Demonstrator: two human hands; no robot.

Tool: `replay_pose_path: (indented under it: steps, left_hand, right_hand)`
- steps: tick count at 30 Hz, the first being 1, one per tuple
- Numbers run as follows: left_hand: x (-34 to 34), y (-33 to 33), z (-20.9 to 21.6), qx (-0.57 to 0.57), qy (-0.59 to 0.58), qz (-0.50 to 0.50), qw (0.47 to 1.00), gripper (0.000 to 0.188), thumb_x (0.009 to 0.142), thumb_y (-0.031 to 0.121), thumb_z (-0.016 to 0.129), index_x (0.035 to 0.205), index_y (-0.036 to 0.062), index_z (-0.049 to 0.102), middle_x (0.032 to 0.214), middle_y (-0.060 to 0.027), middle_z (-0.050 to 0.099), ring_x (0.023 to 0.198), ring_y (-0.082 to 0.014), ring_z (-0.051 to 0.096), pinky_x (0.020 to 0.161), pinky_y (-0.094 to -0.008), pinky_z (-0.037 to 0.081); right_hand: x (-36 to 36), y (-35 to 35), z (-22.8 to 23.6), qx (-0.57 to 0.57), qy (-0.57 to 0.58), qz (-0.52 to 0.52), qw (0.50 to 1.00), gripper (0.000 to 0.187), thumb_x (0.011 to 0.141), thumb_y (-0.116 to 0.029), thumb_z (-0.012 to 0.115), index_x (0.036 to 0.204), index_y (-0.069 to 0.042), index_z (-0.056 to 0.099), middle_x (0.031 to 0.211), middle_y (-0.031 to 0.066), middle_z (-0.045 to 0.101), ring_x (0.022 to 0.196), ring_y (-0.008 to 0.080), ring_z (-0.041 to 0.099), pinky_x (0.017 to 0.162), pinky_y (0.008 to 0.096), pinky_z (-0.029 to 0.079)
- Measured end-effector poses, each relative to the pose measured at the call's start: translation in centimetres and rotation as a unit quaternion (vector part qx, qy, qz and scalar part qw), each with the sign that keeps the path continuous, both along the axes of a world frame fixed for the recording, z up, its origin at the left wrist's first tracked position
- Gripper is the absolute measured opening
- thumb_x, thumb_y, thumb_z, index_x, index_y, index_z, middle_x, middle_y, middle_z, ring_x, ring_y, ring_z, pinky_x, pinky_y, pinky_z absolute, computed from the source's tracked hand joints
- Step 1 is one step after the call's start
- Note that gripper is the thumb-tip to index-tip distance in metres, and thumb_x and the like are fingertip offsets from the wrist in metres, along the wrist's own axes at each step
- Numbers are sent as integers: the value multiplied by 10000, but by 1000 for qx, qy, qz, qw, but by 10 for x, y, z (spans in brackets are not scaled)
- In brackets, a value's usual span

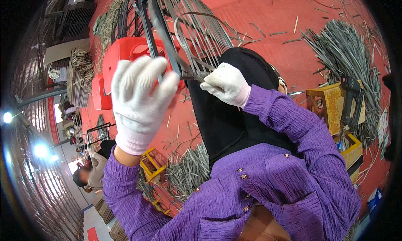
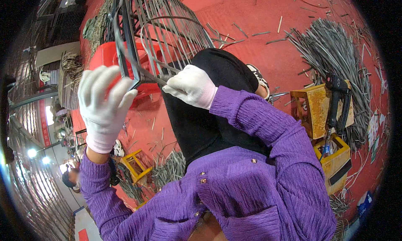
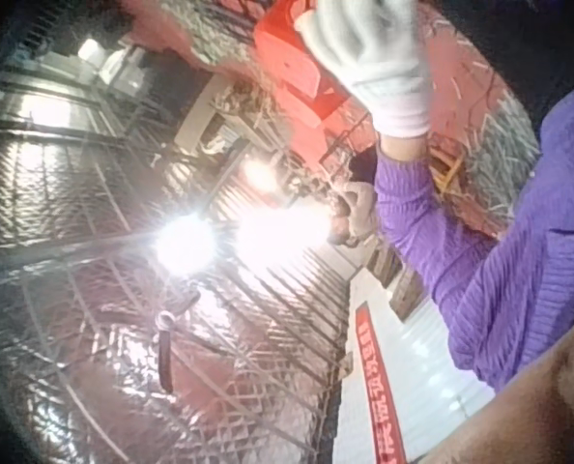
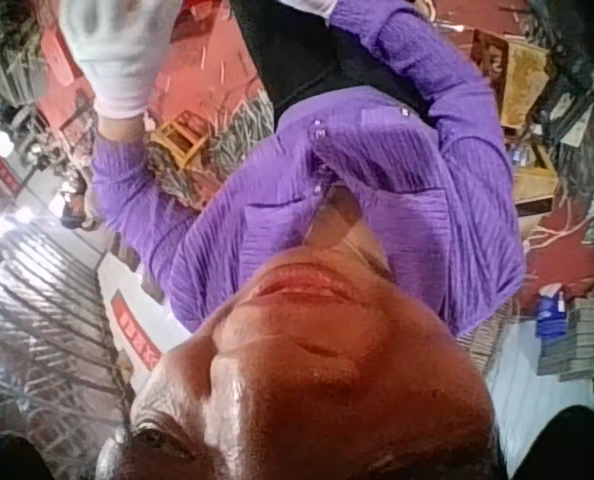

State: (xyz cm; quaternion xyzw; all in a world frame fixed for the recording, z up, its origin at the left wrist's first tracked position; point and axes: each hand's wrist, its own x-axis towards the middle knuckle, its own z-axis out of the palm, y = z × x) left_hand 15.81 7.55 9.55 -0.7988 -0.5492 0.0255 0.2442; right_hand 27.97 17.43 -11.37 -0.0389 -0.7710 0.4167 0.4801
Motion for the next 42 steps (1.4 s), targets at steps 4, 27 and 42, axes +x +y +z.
replay_pose_path:
  steps: [4,27,42]
  left_hand:
    - [0,7,-5,-12,-89,51,995,532,595,161,834,1101,179,671,1192,-25,563,1099,-253,537,936,-431,462]
    - [-23,-1,-40,-3,-312,75,947,416,681,88,861,1069,83,713,1022,-73,668,945,-253,637,827,-343,526]
    - [-3,-3,-79,120,-403,96,902,332,721,96,847,1035,54,749,961,-86,696,868,-219,664,782,-310,533]
  right_hand:
    - [0,-3,-3,18,13,-37,999,122,854,-209,732,798,-134,654,619,40,573,586,253,583,597,385,424]
    - [2,-8,-10,30,-6,-43,999,149,794,-151,780,808,-121,635,653,51,538,588,278,543,590,403,411]
    - [13,-12,-14,-19,-89,-30,995,138,882,-166,679,777,-87,636,648,149,591,606,361,606,552,444,453]
